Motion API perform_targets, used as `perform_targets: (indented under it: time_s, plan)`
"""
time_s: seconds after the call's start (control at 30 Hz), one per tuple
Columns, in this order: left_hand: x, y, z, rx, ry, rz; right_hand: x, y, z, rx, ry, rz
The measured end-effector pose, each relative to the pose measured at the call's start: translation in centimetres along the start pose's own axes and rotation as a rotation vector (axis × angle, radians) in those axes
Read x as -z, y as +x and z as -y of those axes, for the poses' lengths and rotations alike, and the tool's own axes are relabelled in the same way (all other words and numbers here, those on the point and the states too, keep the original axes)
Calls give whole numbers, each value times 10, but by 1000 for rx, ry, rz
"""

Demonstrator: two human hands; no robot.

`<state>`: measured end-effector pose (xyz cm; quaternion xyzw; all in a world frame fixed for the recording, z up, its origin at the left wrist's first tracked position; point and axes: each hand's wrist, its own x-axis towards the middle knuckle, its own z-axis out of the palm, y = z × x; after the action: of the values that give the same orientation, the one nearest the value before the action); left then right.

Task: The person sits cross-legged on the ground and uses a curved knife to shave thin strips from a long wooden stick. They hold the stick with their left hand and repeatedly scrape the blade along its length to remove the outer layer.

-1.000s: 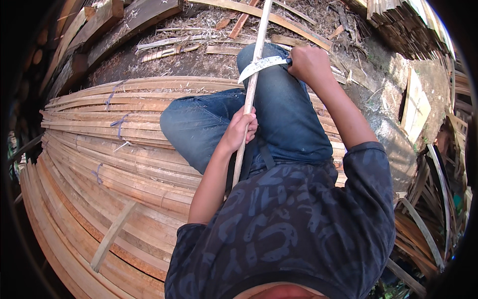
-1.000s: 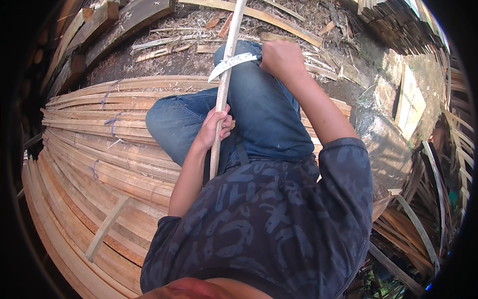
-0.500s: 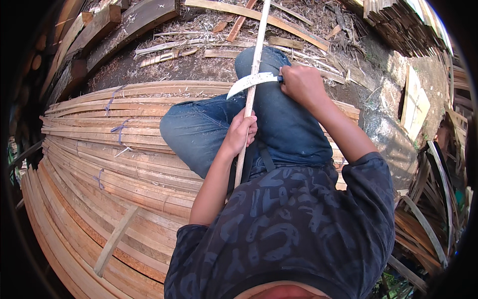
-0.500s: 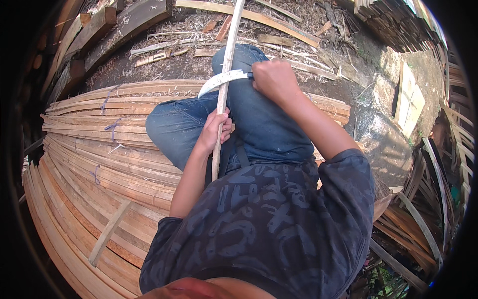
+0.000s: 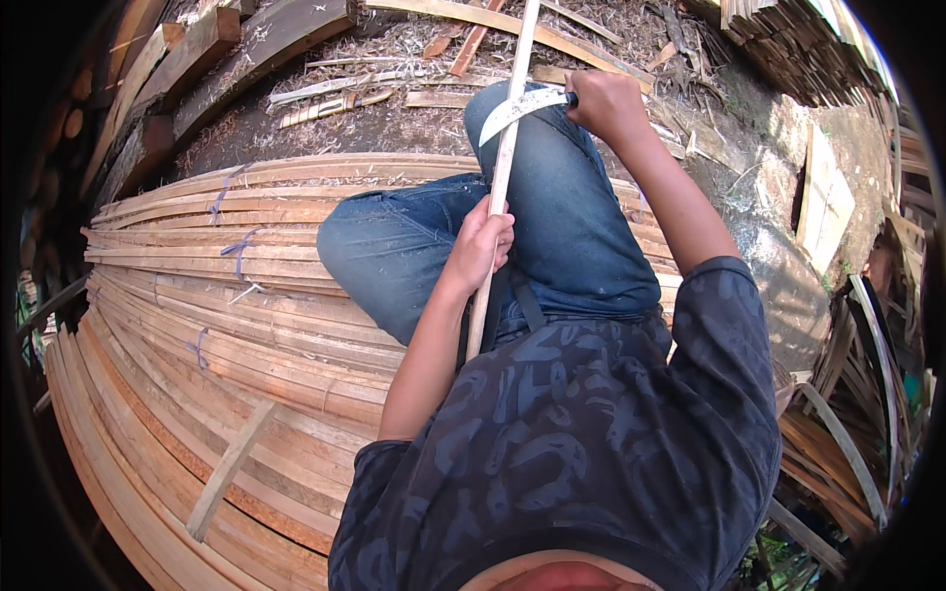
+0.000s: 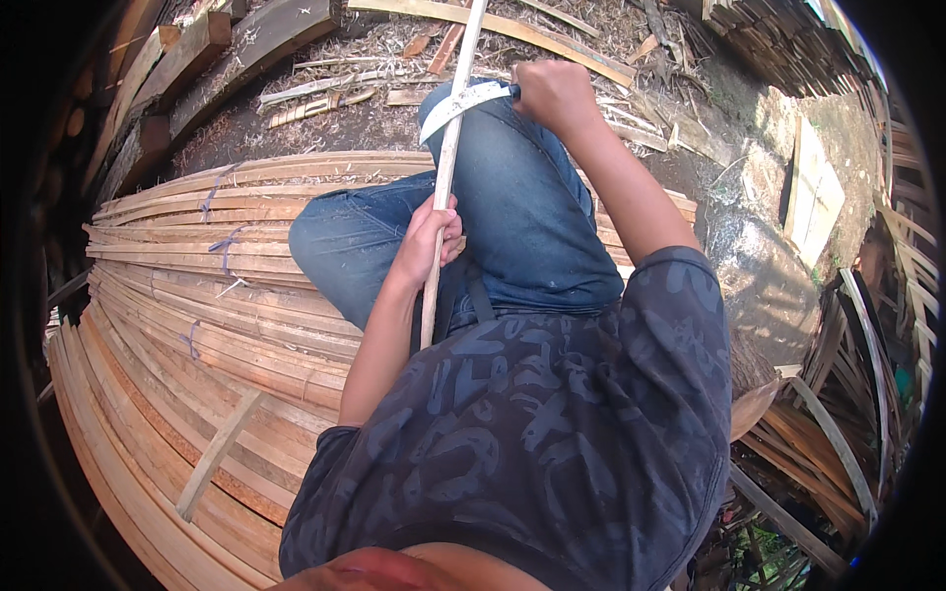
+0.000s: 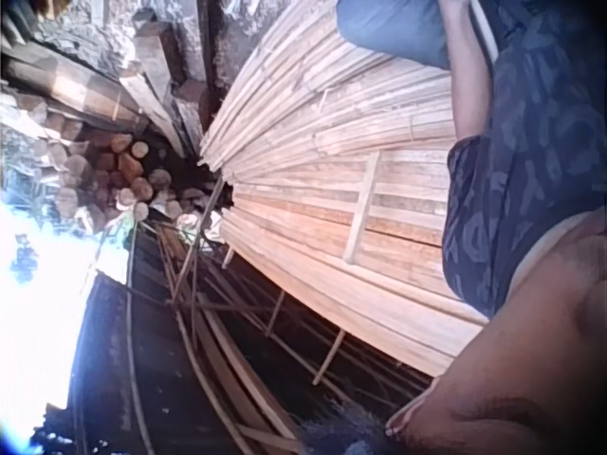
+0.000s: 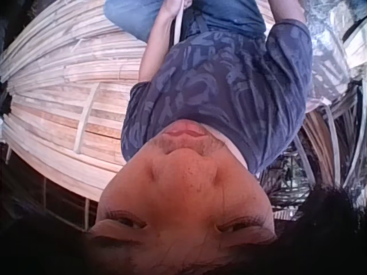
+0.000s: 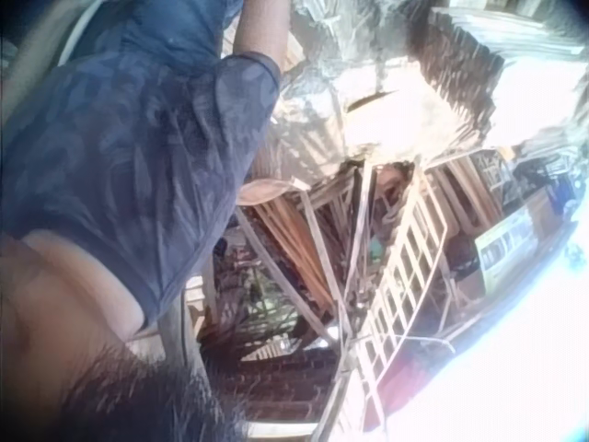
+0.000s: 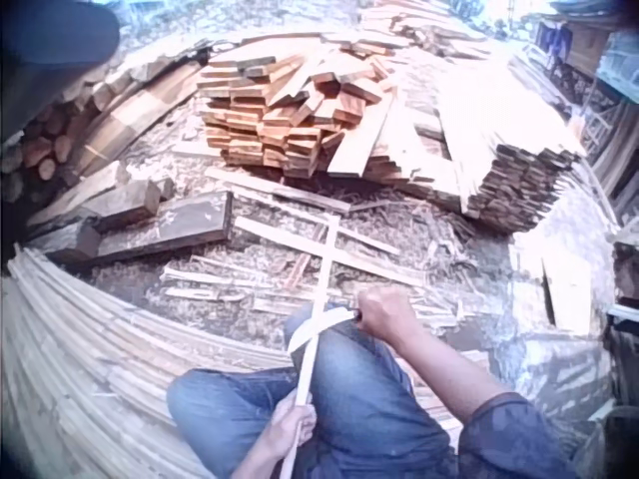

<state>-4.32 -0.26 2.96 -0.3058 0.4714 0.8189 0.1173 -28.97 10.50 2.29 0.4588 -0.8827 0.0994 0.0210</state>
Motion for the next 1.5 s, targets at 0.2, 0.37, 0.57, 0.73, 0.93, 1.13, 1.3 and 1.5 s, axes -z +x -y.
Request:
perform_targets:
  time_s: [0.2,0.37,0.57,0.73,0.93,1.13,1.3,1.5]
  plan:
    - [9,-5,8,79,-150,37,8,-47,51,11,79,79]
    - [4,-11,12,35,-56,23,5,-9,23,-36,-29,98]
    - [9,-1,8,60,-133,44,-1,-20,36,-90,72,10]
    - [10,-2,10,92,-203,78,11,-46,56,29,135,132]
    - [9,-1,10,46,-182,70,-2,-23,18,156,33,-13]
    - [10,-11,11,85,-131,31,3,-23,10,-201,2,78]
    - [14,-8,13,60,-200,59,9,-44,29,-204,65,130]
    - [11,-6,12,33,-132,30,5,-44,23,-220,312,269]
